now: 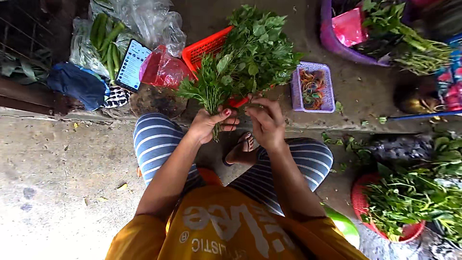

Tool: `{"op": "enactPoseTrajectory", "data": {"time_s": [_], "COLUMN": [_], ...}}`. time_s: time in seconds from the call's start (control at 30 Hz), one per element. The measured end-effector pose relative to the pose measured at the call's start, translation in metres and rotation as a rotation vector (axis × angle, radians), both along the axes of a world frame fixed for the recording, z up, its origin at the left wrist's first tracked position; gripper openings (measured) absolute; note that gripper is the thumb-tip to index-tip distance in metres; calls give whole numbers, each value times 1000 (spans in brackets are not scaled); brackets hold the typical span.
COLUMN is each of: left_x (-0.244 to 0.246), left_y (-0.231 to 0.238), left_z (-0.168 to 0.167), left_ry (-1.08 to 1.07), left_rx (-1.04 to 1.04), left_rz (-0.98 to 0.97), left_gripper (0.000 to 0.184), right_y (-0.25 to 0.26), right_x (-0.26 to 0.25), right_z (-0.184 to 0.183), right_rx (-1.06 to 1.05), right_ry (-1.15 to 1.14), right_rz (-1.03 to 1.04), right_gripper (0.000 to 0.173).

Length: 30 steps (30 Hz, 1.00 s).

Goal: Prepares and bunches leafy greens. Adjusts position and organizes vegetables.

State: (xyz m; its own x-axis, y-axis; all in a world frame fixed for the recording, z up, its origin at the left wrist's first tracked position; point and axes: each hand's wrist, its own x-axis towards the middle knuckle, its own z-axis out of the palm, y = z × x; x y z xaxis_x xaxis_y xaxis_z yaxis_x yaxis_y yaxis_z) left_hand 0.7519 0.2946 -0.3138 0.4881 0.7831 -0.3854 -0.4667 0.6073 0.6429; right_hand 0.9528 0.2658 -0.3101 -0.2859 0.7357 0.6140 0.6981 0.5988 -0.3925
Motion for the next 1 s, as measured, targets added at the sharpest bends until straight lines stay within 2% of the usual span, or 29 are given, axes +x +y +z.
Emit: {"op": "enactPoseTrajectory", "data": {"time_s": [0.07, 0.13, 0.23, 0.33, 0.4, 0.47, 0.57, 0.63, 0.83, 0.93, 1.0], "left_x": [2, 5, 8, 11, 10, 9, 11, 13, 20, 22, 23], "left_y": [0, -1, 0, -2, -2, -1, -3, -5, -7, -8, -10], "left_z": [-5, -8, -14, -16, -19, -21, -21, -19, -25, -24, -22], "left_ry": [-9, 12, 42, 130, 182, 201, 251, 286, 215, 196, 241], "left_rx": [33, 77, 134, 194, 248, 286, 297, 273, 276, 238, 265], "left_rz": [-2, 31, 130, 202, 205, 194, 152, 149, 155, 133, 123], "left_gripper": [20, 24, 22, 23, 23, 22, 16, 12, 19, 24, 25], "right_y": [-3, -8, -22, -31, -31, -29, -27, -28, -37, -37, -39], "right_x": [-5, -12, -30, -48, -56, -58, -60, -61, -54, -53, -54], "right_z": [-6, -10, -12, -6, -6, -5, -2, -6, -24, -27, -23], "right_rx": [15, -47, -350, -685, -815, -879, -907, -840, -470, -455, -513], "right_ry": [40, 136, 487, 763, 921, 1078, 1210, 1120, 500, 354, 257], "right_rz": [-10, -66, -202, -257, -265, -261, -255, -263, -270, -281, -306], "right_gripper": [7, 12, 28, 20, 9, 11, 26, 30, 27, 30, 38]}}
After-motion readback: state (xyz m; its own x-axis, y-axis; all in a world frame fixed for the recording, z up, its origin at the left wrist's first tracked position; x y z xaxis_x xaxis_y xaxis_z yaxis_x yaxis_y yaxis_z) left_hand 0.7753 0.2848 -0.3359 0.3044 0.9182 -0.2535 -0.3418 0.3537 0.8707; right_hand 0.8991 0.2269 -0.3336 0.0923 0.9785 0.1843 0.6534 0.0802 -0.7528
